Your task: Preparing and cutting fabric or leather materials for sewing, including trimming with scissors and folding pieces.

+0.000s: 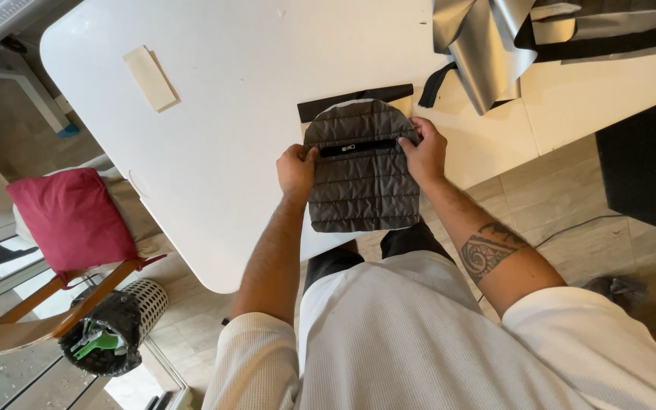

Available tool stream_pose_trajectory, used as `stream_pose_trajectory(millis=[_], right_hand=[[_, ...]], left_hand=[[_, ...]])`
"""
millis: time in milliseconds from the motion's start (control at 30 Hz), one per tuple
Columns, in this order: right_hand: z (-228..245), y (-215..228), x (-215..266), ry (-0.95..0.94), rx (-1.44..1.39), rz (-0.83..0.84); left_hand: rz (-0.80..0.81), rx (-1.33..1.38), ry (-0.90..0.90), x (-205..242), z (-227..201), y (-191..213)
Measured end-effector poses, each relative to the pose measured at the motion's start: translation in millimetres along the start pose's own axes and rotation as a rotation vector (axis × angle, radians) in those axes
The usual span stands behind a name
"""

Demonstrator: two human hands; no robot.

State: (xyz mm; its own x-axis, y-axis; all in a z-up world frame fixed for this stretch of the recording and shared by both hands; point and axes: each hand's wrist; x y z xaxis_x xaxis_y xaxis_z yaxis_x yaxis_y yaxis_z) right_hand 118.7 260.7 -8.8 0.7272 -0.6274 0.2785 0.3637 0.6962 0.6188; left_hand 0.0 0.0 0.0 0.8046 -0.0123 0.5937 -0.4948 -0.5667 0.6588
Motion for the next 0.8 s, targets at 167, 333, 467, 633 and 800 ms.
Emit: stream_pose_trajectory(millis=[167, 333, 467, 633, 800], right_hand=[[-0.6, -3.1, -2.3, 0.024, 0.075, -0.043], [-13.4, -8.6, -8.4, 0.056, 0.122, -0.066], [-14.3, -10.2, -9.4, 0.058, 0.112, -0.068], [-22.6, -13.2, -11.6, 0.05, 0.14, -0.094], [-19.2, -11.5, -13.8, 0.045, 0.151, -0.094]], left_hand=[[0.003, -0.029, 0.035, 0.6, -6.8, 0.5], [0.006, -0.095, 0.059, 7.5, -20.1, 7.0], [-0.012, -0.082, 0.046, 12.2, -19.7, 3.1], [-0.022, -0.034, 0.036, 19.2, -21.1, 4.4], [-0.046, -0.091, 0.034, 10.9, -16.6, -4.2]])
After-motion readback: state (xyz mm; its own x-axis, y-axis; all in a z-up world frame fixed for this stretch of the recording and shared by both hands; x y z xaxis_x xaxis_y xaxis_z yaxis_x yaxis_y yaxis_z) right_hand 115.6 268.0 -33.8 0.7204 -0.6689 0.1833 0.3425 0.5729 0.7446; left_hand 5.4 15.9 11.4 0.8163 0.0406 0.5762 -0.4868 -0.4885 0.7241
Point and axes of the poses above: each hand's wrist, its own x-axis away from the middle knuckle, its own y-axis out of the back of the hand, z = x × y
